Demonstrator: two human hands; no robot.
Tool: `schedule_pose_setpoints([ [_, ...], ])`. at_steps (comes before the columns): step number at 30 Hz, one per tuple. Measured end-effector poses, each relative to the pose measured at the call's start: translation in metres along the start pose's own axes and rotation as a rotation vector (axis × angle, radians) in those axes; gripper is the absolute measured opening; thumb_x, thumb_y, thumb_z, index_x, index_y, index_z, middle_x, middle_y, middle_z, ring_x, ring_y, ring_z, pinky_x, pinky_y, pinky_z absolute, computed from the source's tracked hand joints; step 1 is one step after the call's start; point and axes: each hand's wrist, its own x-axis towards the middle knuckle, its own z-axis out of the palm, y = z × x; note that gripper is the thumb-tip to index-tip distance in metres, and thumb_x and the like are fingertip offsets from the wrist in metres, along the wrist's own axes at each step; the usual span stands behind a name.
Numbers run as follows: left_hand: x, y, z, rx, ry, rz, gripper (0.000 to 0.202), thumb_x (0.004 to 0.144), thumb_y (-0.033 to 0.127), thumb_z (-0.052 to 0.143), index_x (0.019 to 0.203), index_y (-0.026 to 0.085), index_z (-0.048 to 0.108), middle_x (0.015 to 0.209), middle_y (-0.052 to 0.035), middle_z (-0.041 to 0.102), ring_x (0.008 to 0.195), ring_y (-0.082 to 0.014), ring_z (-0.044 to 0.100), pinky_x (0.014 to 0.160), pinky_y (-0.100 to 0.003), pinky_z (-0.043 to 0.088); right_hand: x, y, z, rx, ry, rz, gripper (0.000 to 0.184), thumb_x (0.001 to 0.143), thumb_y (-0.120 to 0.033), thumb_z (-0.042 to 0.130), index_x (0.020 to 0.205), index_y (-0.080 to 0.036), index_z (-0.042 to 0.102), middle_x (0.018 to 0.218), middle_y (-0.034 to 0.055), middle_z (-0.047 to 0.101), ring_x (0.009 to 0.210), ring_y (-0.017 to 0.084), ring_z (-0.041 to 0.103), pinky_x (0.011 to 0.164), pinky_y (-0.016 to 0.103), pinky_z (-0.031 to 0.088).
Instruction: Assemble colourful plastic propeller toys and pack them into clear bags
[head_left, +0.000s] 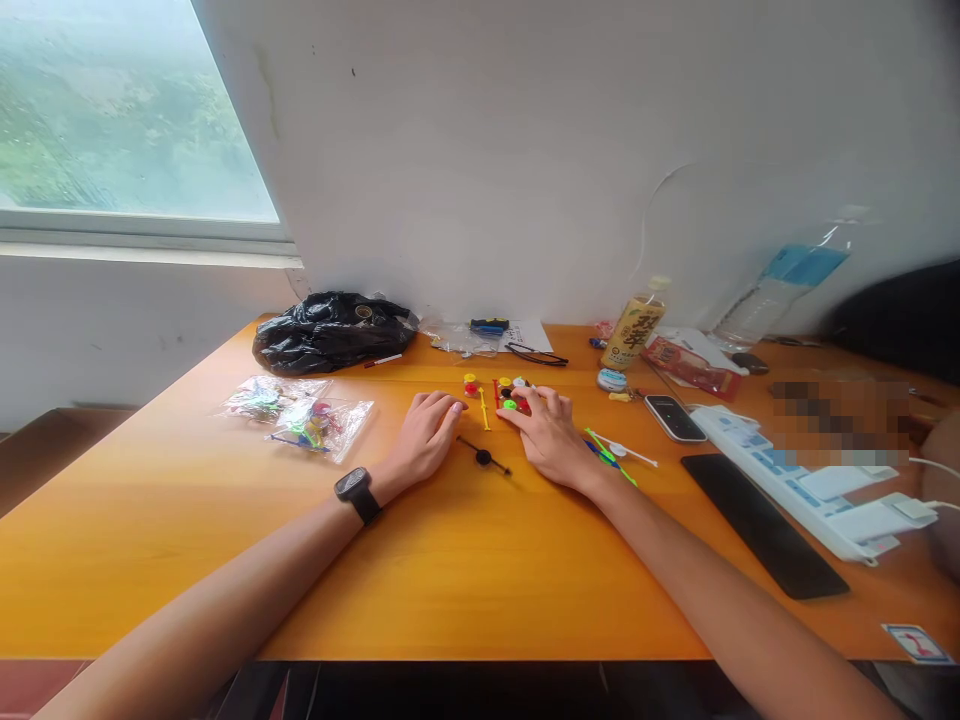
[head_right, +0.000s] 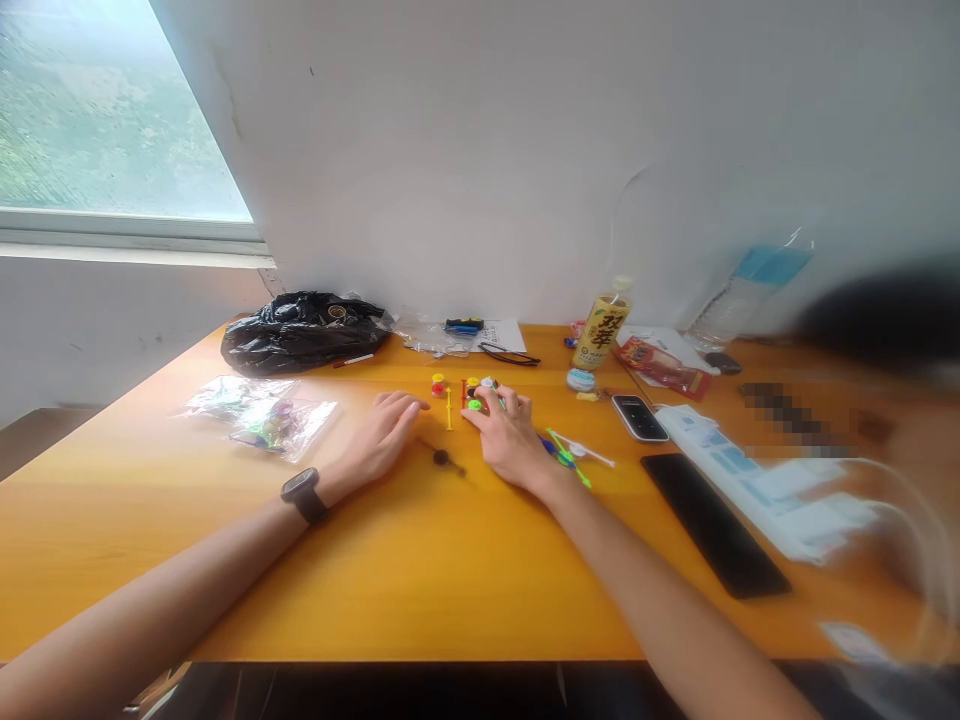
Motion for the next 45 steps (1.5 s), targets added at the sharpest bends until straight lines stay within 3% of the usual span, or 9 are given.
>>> schedule_pose_setpoints([
  [9,0.001,-0.002,-0.002,-0.054,-0.037,-0.058,0.052,0.113,0.046,0.025,0.105,0.022,0.070,0.108,-0.0063,0.071,0.106,-0.0255,0.060,0.103,-0.043,0.045,-0.001,-0.002,-0.009,0.099,0.076,-0.030,0.029,0.105,-0.025,0.052,0.111,-0.027,0.080,0.140,0.0116,0.060,0.127,0.034,0.043,0.105,0.051,0.037],
  [18,0.001,0.004,-0.005,-0.040,-0.067,-0.086,0.053,0.112,0.047,0.024,0.104,0.021,0.069,0.110,-0.0071,0.071,0.107,-0.0259,0.060,0.103,-0.041,0.044,-0.002,-0.001,-0.019,0.270,0.087,-0.079,0.017,0.099,-0.022,0.063,0.097,-0.025,0.080,0.115,0.0098,0.068,0.115,0.030,0.051,0.102,0.048,0.044],
  [22,0.001,0.005,-0.005,-0.033,-0.073,-0.076,0.052,0.112,0.047,0.025,0.101,0.020,0.069,0.108,-0.0074,0.071,0.105,-0.0257,0.060,0.101,-0.041,0.044,-0.001,0.001,-0.019,0.301,0.085,-0.089,0.013,0.099,-0.026,0.067,0.096,-0.025,0.079,0.111,0.0095,0.069,0.113,0.030,0.053,0.102,0.049,0.047],
  [29,0.002,0.004,-0.005,-0.028,-0.104,-0.069,0.054,0.112,0.048,0.025,0.100,0.020,0.069,0.109,-0.0084,0.071,0.105,-0.0256,0.059,0.103,-0.042,0.043,0.000,0.005,-0.015,0.317,0.081,-0.090,0.016,0.099,-0.020,0.064,0.090,-0.023,0.077,0.105,0.0092,0.070,0.107,0.029,0.055,0.099,0.047,0.050],
  [33,0.001,0.008,-0.008,-0.028,-0.189,0.015,0.056,0.112,0.047,0.021,0.107,0.022,0.071,0.115,-0.0063,0.072,0.109,-0.0257,0.058,0.108,-0.043,0.041,0.000,0.004,-0.016,0.301,0.085,-0.076,0.017,0.098,-0.018,0.063,0.087,-0.022,0.075,0.100,0.0089,0.070,0.103,0.028,0.057,0.098,0.047,0.051],
  [37,-0.001,0.008,-0.009,-0.019,-0.285,0.032,0.059,0.112,0.051,0.017,0.127,0.029,0.069,0.120,-0.0039,0.073,0.119,-0.0273,0.055,0.111,-0.045,0.040,0.000,0.002,-0.018,0.287,0.077,-0.057,0.017,0.095,-0.018,0.066,0.080,-0.022,0.070,0.093,0.0072,0.068,0.096,0.027,0.058,0.094,0.047,0.051],
  [41,-0.001,0.003,-0.007,-0.030,-0.351,-0.011,0.061,0.112,0.055,0.014,0.151,0.034,0.055,0.142,-0.0028,0.065,0.135,-0.0276,0.047,0.118,-0.047,0.036,0.001,0.002,-0.018,0.283,0.071,-0.061,0.010,0.095,-0.018,0.065,0.091,-0.022,0.072,0.096,0.0080,0.068,0.099,0.028,0.057,0.093,0.046,0.052],
  [45,-0.001,-0.001,-0.005,-0.059,-0.317,-0.027,0.062,0.111,0.058,0.013,0.156,0.034,0.049,0.154,-0.0018,0.057,0.143,-0.0272,0.042,0.123,-0.048,0.031,0.000,0.003,-0.016,0.279,0.032,-0.067,0.023,0.097,-0.017,0.060,0.115,-0.023,0.074,0.103,0.0090,0.068,0.103,0.029,0.057,0.096,0.046,0.052],
])
